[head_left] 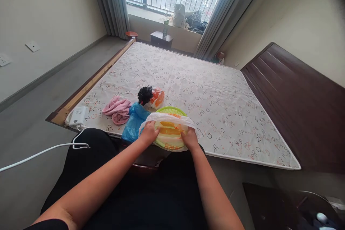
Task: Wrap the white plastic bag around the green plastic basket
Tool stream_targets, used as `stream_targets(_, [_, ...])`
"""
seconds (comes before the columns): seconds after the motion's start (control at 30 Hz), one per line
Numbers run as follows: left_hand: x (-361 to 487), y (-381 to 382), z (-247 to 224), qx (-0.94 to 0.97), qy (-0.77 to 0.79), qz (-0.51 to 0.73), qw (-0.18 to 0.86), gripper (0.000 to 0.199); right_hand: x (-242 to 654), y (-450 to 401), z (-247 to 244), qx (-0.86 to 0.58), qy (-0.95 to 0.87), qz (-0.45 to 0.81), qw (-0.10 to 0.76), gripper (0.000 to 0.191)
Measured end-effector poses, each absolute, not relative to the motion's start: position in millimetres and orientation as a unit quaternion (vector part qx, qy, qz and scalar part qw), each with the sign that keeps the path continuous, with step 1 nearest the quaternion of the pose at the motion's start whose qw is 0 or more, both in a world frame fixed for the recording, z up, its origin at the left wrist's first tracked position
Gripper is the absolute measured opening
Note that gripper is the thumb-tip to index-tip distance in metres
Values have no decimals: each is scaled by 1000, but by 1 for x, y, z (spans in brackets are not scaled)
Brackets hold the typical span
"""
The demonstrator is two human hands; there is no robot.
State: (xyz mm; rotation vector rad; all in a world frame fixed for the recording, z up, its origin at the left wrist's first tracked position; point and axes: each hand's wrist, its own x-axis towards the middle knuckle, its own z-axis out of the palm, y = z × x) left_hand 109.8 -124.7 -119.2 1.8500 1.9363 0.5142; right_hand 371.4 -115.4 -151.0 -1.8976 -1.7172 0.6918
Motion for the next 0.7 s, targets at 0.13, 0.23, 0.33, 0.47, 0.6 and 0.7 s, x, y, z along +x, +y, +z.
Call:
stream_targets(0.13, [114, -105, -113, 688, 688, 156, 171, 38, 374, -119, -144, -677, -646, 264, 236, 71])
stream_targets(0.23, [116, -85, -105, 707, 678, 140, 148, 47, 376, -122, -136, -652, -654, 290, 250, 76])
stream_targets(0.33, [113, -61, -98, 702, 690, 86, 155, 53, 377, -125, -128, -626, -654, 331, 265, 76])
stream_targets(0.47, [110, -40, -94, 717, 673, 51, 176, 48, 379, -121, -123, -621, -624, 371, 296, 62])
stream_targets(0.6, [110, -39, -98, 736, 649, 80, 177, 40, 386, -104, -125, -611, -582, 422, 330, 58])
stream_targets(0.7, [107, -41, -104, 732, 642, 100, 205, 42, 392, -93, -126, -550, -535, 542, 343, 53])
